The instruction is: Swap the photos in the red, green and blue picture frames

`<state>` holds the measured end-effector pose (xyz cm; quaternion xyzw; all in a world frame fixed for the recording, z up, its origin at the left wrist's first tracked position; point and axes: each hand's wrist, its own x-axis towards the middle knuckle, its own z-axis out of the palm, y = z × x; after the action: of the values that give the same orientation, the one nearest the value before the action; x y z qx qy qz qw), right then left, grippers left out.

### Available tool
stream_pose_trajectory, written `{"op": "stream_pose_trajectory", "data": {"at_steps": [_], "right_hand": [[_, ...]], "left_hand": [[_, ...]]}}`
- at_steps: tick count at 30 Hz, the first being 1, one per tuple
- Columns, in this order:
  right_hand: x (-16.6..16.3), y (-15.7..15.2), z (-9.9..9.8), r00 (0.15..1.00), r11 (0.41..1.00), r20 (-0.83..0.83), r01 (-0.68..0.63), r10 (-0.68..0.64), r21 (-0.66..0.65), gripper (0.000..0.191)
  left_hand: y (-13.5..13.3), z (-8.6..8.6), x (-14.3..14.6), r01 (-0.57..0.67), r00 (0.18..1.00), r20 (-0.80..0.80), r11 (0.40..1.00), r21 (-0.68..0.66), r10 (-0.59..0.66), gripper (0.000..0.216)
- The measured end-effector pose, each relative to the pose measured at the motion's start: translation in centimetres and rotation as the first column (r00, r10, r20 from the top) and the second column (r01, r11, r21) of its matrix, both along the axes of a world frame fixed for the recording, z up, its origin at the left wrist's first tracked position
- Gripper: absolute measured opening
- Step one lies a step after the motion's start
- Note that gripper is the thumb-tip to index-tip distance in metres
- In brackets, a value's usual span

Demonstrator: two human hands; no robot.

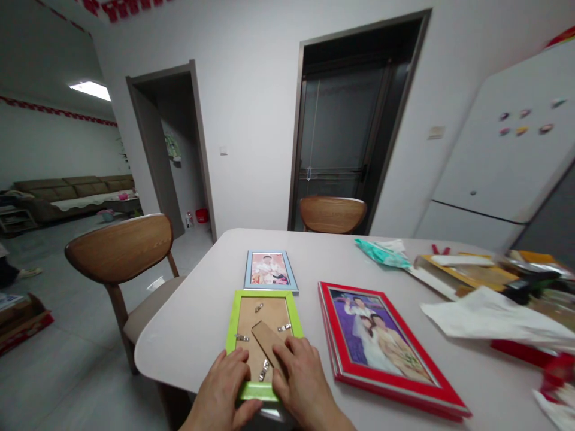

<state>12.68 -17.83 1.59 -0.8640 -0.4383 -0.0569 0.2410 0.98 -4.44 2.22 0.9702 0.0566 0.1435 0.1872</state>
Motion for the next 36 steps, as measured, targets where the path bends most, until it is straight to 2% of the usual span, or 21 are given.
{"op": "stream_pose_trajectory", "data": {"at_steps": [5, 10, 12, 17, 21, 23, 26, 29, 33, 36], "right_hand": [[-0.5, -0.2, 0.5, 0.996, 0.997, 0.054, -0.077, 0.078, -0.025, 0.027], [-1.3, 0.3, 2.4, 0.95, 0.947, 0.033, -0.307, 0.311, -0.099, 0.025], [-1.3, 0.4, 3.0, 0.931, 0.926, -0.004, -0.362, 0.364, -0.104, 0.024], [-1.4, -0.1, 3.5, 0.911, 0.907, -0.05, -0.412, 0.409, -0.092, 0.025], [-1.3, -0.6, 3.1, 0.902, 0.899, -0.036, -0.432, 0.43, -0.076, 0.031], [-0.7, -0.6, 2.4, 0.917, 0.917, -0.017, -0.398, 0.398, -0.019, 0.033], [1.1, 0.0, 1.5, 0.986, 0.984, 0.009, -0.165, 0.165, 0.066, 0.029], [2.8, 1.1, 1.2, 1.0, 1.0, 0.026, 0.011, -0.011, 0.02, 0.025], [3.4, 2.1, 1.4, 0.999, 0.999, 0.038, 0.039, -0.037, -0.034, 0.022], [3.2, 2.1, 1.2, 1.0, 1.0, 0.004, 0.002, -0.002, 0.01, 0.024]], "left_hand": [[0.5, -0.5, -0.6, 0.014, 1.0, 0.006, 0.999, 0.029, -0.014, 0.029], [1.3, -0.6, -0.8, 0.034, 0.999, 0.041, 0.999, 0.041, -0.036, 0.029], [1.5, -0.7, -0.8, 0.03, 0.998, 0.046, 0.998, 0.048, -0.032, 0.031], [1.7, -1.0, -0.9, 0.044, 0.999, 0.022, 0.995, 0.085, -0.046, 0.034], [1.9, -1.2, -0.9, 0.052, 0.998, 0.026, 0.995, 0.091, -0.054, 0.037], [1.8, -0.9, -0.9, 0.049, 0.999, 0.015, 0.995, 0.085, -0.05, 0.039], [1.6, -0.1, -0.8, 0.029, 0.999, -0.036, 0.997, 0.067, -0.027, 0.04], [1.3, 0.6, -0.7, 0.0, 0.997, -0.078, 0.999, 0.048, 0.003, 0.037], [1.2, 0.9, -0.6, -0.012, 0.995, -0.096, 0.999, 0.038, 0.016, 0.031], [1.2, 0.8, -0.6, -0.012, 0.995, -0.097, 1.0, 0.028, 0.015, 0.03]]}}
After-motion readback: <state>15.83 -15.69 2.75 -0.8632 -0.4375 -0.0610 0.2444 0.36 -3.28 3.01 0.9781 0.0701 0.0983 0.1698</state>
